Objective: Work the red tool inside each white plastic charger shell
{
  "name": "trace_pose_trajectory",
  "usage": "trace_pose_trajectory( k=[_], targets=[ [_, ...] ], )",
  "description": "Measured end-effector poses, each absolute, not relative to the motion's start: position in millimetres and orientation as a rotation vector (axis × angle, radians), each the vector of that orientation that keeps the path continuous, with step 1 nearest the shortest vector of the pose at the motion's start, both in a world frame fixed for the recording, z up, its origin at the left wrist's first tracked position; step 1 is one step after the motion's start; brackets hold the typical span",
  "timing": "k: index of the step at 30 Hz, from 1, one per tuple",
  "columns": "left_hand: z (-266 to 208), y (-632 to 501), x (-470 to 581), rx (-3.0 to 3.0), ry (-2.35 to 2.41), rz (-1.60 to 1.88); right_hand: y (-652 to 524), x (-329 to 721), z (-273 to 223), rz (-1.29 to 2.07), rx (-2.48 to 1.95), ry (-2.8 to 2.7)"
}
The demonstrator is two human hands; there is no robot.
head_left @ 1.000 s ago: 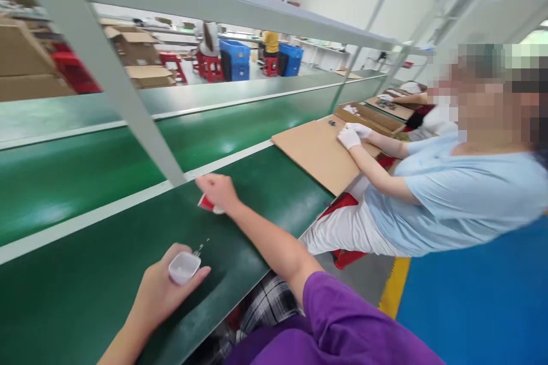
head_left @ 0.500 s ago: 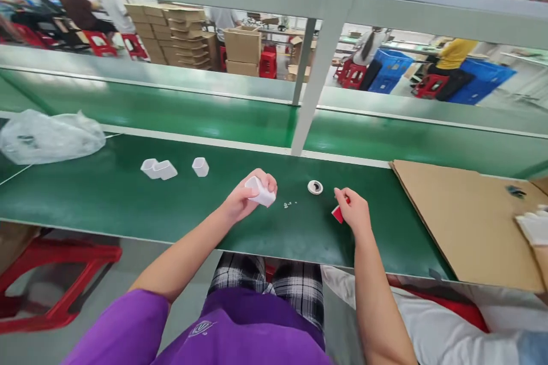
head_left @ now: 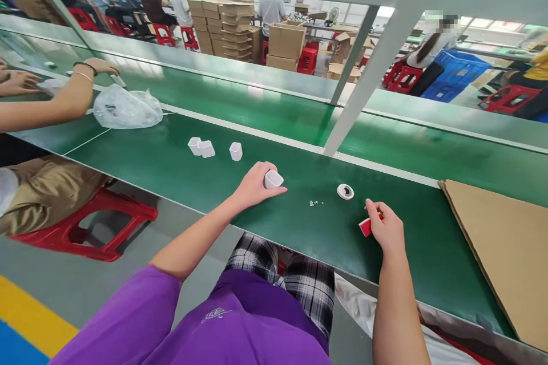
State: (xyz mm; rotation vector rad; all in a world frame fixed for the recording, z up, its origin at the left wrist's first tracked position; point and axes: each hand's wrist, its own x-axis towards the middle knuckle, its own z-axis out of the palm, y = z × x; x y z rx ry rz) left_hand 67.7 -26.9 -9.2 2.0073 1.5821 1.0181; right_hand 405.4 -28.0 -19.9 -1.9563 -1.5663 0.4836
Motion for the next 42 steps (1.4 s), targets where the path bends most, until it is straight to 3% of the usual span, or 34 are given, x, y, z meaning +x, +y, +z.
trace_pose_trajectory(
  k=[7, 11, 17, 23, 28, 36, 42],
  targets=[
    [-34, 34, 20, 2.264, 2.314, 0.760, -28, 400, -13, 0.517, -2.024, -1.594],
    [-37, 49, 4, 2.258, 2.401, 0.569, -27, 397, -8, 0.547, -2.109, -1.561],
    [-38, 50, -17, 2.262, 2.212, 0.517, -24, 396, -5, 0.583, -2.176, -1.553],
    [-45, 45, -49, 1.974, 1.946, 0.924, -23, 397, -10, 0.542, -2.182, -1.578],
    [-49, 44, -59, 1.712, 1.839, 0.957, -23, 397, -11, 0.532, -2.235, -1.567],
    [-21, 16, -40, 1.519, 1.724, 1.352, -22, 393, -6, 0.613, -2.318, -1.500],
    [-5, -26, -3, 1.372, 1.419, 1.258, -29, 389, -15, 0.540, -2.105, -1.463]
  ],
)
